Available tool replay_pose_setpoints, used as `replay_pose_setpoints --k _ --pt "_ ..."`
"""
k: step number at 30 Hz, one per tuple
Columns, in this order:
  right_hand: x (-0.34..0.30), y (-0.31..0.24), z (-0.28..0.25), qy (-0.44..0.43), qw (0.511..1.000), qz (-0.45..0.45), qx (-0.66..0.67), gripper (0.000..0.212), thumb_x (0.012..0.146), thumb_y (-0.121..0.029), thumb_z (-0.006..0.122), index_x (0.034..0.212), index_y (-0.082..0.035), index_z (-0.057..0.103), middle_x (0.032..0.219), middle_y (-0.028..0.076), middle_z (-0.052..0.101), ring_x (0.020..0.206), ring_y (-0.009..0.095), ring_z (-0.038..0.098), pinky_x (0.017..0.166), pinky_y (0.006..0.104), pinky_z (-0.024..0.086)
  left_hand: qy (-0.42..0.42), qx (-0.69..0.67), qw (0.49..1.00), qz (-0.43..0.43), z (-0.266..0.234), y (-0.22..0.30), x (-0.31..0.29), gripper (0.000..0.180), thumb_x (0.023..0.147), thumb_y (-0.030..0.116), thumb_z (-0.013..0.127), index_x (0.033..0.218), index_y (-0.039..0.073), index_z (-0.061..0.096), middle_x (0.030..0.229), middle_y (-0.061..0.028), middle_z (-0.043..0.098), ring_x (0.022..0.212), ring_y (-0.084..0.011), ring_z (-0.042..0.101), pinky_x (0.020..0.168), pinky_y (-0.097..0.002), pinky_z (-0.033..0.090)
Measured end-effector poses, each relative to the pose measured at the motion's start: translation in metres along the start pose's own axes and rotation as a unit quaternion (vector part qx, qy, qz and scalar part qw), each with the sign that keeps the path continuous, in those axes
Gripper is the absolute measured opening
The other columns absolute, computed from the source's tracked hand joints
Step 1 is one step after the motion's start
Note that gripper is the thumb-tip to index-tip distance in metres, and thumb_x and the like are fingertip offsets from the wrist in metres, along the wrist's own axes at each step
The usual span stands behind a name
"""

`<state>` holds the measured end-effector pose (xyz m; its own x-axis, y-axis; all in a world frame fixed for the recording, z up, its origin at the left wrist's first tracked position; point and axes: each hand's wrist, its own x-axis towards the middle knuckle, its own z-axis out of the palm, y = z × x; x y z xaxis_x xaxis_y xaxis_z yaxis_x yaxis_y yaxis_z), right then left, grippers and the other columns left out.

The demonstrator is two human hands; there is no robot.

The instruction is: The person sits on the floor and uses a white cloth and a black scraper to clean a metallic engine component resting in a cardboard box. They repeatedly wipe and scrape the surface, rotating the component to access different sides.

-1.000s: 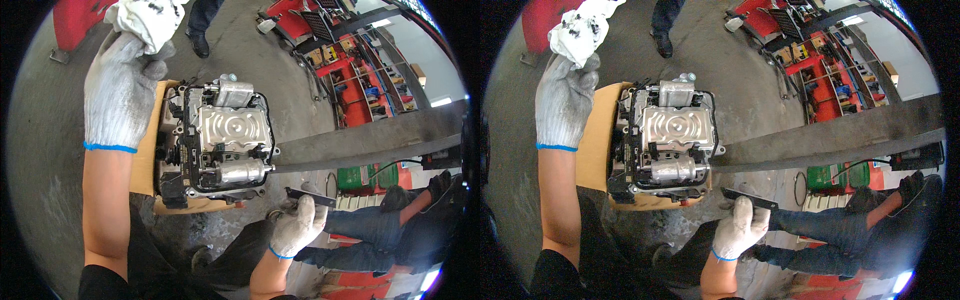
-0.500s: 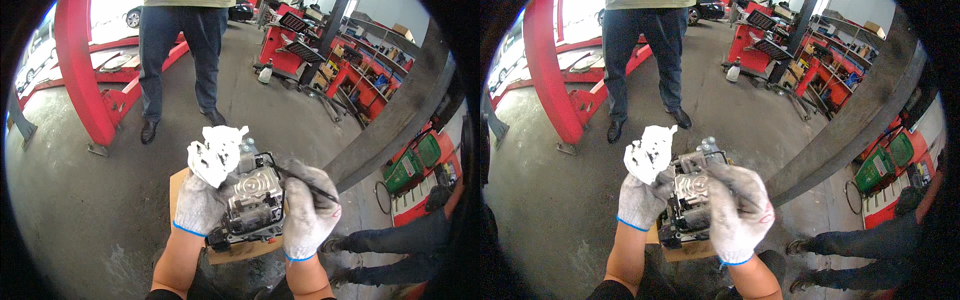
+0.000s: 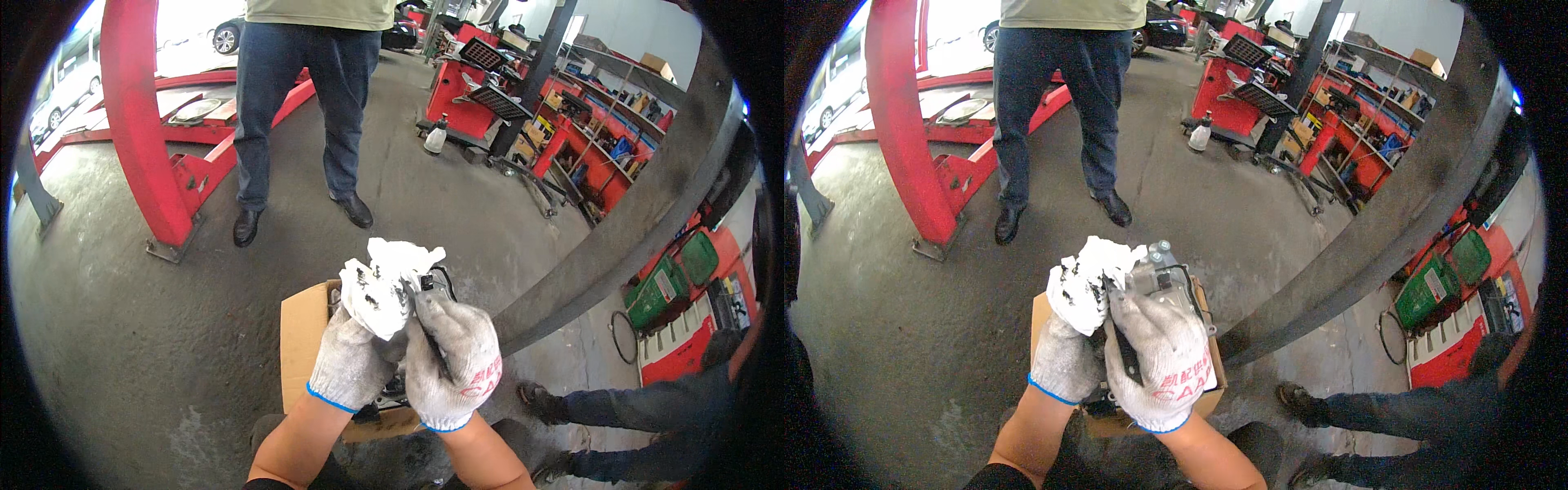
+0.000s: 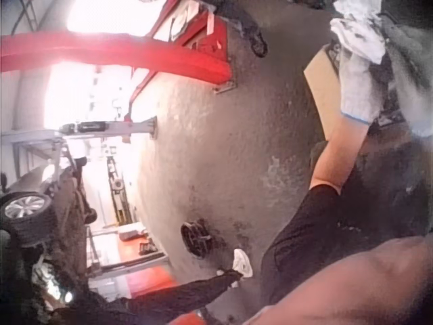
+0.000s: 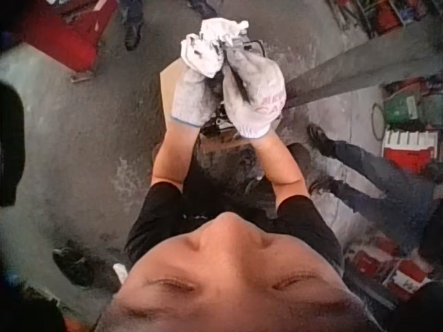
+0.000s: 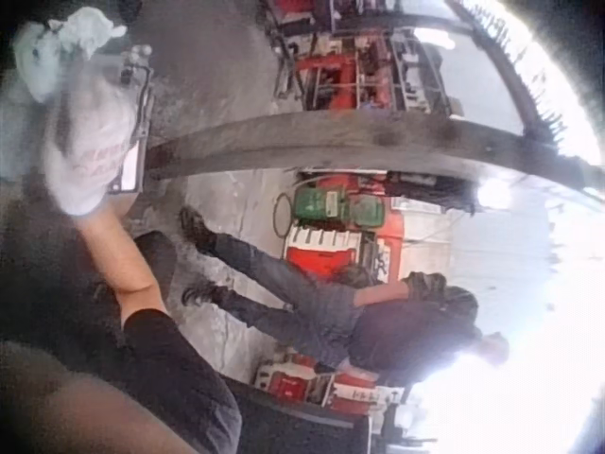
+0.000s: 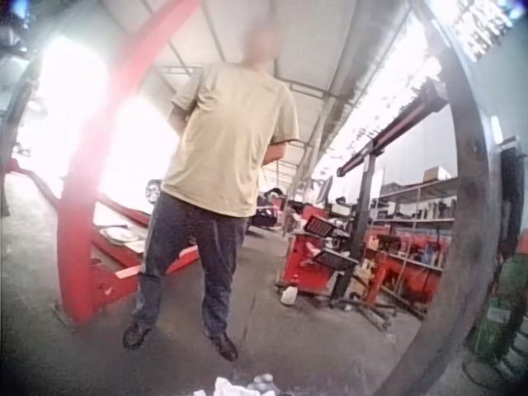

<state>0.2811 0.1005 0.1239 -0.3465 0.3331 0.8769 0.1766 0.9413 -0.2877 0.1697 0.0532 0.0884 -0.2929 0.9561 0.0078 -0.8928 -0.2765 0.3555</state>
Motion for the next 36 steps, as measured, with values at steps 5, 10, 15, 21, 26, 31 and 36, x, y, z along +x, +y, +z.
replay_pose_setpoints --k 5,10,15,21,26,31,36 --pt "-0.011 -0.017 0.002 -0.034 0.998 0.002 -0.044 0.043 0.073 0.006 0.076 0.114 -0.003 0.069 0.103 0.016 0.068 0.091 0.036 0.066 0.083 0.0446 0.052 0.025 -0.008 0.999 0.036 -0.005 -0.002 -0.001 0.047 0.105 0.035 0.054 0.146 0.012 0.046 0.135 -0.0074 0.059 0.122 -0.0201 0.058 0.101 -0.0377 0.051" --pt "-0.016 -0.027 0.004 -0.049 0.998 0.012 -0.037 0.043 0.072 0.004 0.077 0.113 -0.003 0.069 0.102 0.015 0.067 0.091 0.036 0.065 0.082 0.0444 0.051 0.056 0.104 0.990 0.072 0.010 0.004 -0.006 0.046 0.110 0.039 0.040 0.144 0.008 0.047 0.137 -0.0084 0.057 0.124 -0.0200 0.056 0.106 -0.0351 0.047" --pt "-0.022 -0.026 0.004 -0.048 0.998 0.015 -0.041 0.044 0.071 0.004 0.078 0.114 -0.003 0.070 0.103 0.014 0.068 0.090 0.035 0.065 0.082 0.0434 0.051 0.074 0.164 0.980 0.085 0.017 0.009 -0.006 0.047 0.110 0.039 0.036 0.144 0.008 0.046 0.140 -0.0104 0.056 0.126 -0.0230 0.055 0.108 -0.0375 0.046" --pt "-0.019 -0.024 0.001 -0.048 0.998 0.034 -0.038 0.042 0.072 0.007 0.076 0.113 -0.002 0.071 0.104 0.015 0.068 0.090 0.034 0.065 0.081 0.0425 0.051 0.055 0.136 0.984 0.099 -0.006 -0.004 -0.002 0.046 0.108 0.035 0.040 0.145 0.007 0.047 0.142 -0.0104 0.055 0.130 -0.0238 0.054 0.108 -0.0398 0.047" --pt "-0.015 -0.008 -0.002 -0.017 0.998 0.038 -0.046 0.038 0.073 -0.006 0.079 0.110 -0.006 0.073 0.101 0.013 0.068 0.092 0.033 0.064 0.085 0.0441 0.048 -0.017 -0.027 0.998 0.057 -0.001 -0.008 0.000 0.041 0.101 0.024 0.054 0.136 0.003 0.056 0.134 -0.0134 0.062 0.121 -0.0252 0.061 0.104 -0.0399 0.049" --pt "-0.009 0.007 -0.008 -0.014 0.998 -0.002 -0.060 0.042 0.072 -0.006 0.081 0.114 -0.007 0.072 0.105 0.012 0.067 0.094 0.033 0.064 0.085 0.0453 0.049 -0.113 0.011 0.992 0.052 -0.013 -0.005 0.004 0.059 0.098 0.029 0.062 0.149 0.006 0.044 0.144 -0.0143 0.054 0.132 -0.0299 0.053 0.114 -0.0453 0.041" --pt "0.002 0.006 -0.018 -0.063 0.996 -0.030 -0.051 0.044 0.070 0.003 0.077 0.113 -0.005 0.071 0.105 0.013 0.069 0.090 0.033 0.065 0.080 0.0430 0.051 -0.043 0.085 0.993 0.067 -0.005 -0.004 0.008 0.067 0.088 0.029 0.078 0.144 0.006 0.050 0.138 -0.0115 0.060 0.126 -0.0281 0.058 0.107 -0.0440 0.047"
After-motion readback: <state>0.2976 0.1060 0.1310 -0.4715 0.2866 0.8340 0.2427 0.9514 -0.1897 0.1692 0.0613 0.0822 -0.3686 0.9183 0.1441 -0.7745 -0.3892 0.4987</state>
